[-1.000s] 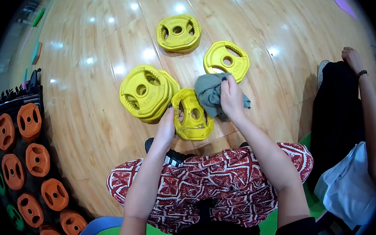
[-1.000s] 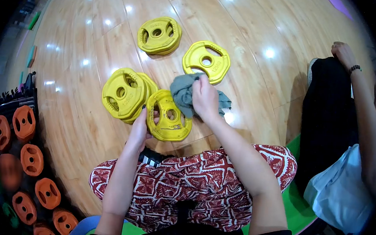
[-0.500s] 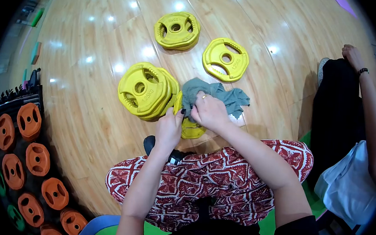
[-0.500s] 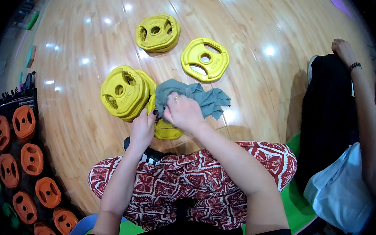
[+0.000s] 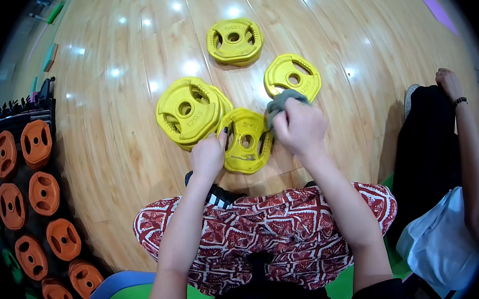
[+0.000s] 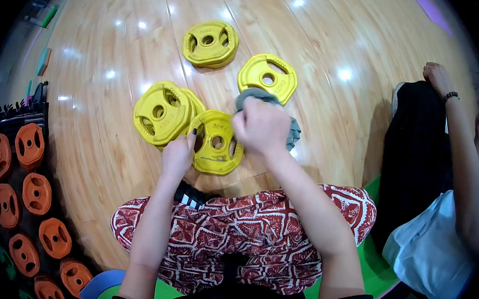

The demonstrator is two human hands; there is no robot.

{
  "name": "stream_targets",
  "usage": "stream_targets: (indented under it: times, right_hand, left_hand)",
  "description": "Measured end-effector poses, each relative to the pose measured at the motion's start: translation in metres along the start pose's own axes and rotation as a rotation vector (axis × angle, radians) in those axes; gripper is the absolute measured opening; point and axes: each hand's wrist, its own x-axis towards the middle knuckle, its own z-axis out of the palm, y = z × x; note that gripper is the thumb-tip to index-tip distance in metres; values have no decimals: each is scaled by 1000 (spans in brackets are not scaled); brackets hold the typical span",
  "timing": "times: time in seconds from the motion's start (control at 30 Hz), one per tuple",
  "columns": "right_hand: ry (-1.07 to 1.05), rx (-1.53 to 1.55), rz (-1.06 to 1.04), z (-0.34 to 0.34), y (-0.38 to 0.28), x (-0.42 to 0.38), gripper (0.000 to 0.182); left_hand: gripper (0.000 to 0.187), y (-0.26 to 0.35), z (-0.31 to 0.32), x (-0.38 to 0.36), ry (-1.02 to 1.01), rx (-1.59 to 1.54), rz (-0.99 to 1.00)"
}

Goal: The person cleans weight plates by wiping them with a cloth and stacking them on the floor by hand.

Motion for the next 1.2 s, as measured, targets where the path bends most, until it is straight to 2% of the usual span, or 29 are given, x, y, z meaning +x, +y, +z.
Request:
stream_targets:
  times: [0.07, 0.13, 0.2, 0.3, 0.33, 0.4, 0.47, 0.53, 0.6, 0.63, 0.73, 0.8, 0.83, 0.9, 0.93, 1.03, 1.1, 1.2]
  right_hand:
    - [90, 110, -266, 2, -18, -3, 12]
    - [-73, 168, -353, 24, -29, -11, 14]
    - [-232, 173, -231, 56, -23, -21, 15]
    - [-299, 27, -88, 67, -7, -33, 18]
    - [-308, 37, -80, 68, -3, -35, 18]
    - [-362, -44, 63, 70, 9, -36, 18]
    - [-340, -66, 41, 72, 22, -37, 20]
    - [-411, -147, 316, 66, 34, -30, 25]
    - [-358, -155, 587, 50, 57, -16, 28]
    - [-153, -130, 548, 46, 66, -8, 30]
    - [-44, 125, 443, 22, 59, 11, 27]
    - [-104, 307, 297, 13, 27, 11, 24]
    - [-181, 321, 233, 22, 17, 4, 23]
    - [-296, 256, -22, 54, 3, -15, 20]
    - [-239, 353, -36, 65, -5, -24, 18]
    - [-303, 331, -84, 72, -8, -29, 18]
    - [-405, 348, -242, 66, -16, -40, 18]
    - [-501, 327, -310, 57, -35, -56, 18]
  left_hand:
    - [46, 5, -5, 2, -24, 32, -16]
    - [45, 6, -2, 2, 20, 52, 62]
    - [43, 7, -1, 2, 52, 78, 139]
    - [38, 9, -2, -2, 114, 13, 176]
    - [38, 8, -2, -3, 101, 20, 171]
    - [39, 8, -2, -2, 80, -13, 126]
    - [40, 10, -3, -1, 70, -33, 105]
    - [42, 10, -3, 1, 45, -15, 73]
    - [42, 10, -3, 2, 24, -22, 57]
    - [42, 8, -2, 0, 1, -25, 32]
    - [44, 6, -3, 4, -9, -4, 20]
    - [45, 13, -8, 5, -4, -19, 11]
    - [46, 16, -9, 5, -9, -29, 4]
    - [47, 20, -10, 4, 4, -67, -4]
    - [48, 21, -9, 3, 15, -104, -18]
    - [48, 9, 1, 4, -1, -125, -78]
    - [49, 6, 2, 5, -2, -112, -77]
    - [51, 4, -1, 10, -55, -115, -83]
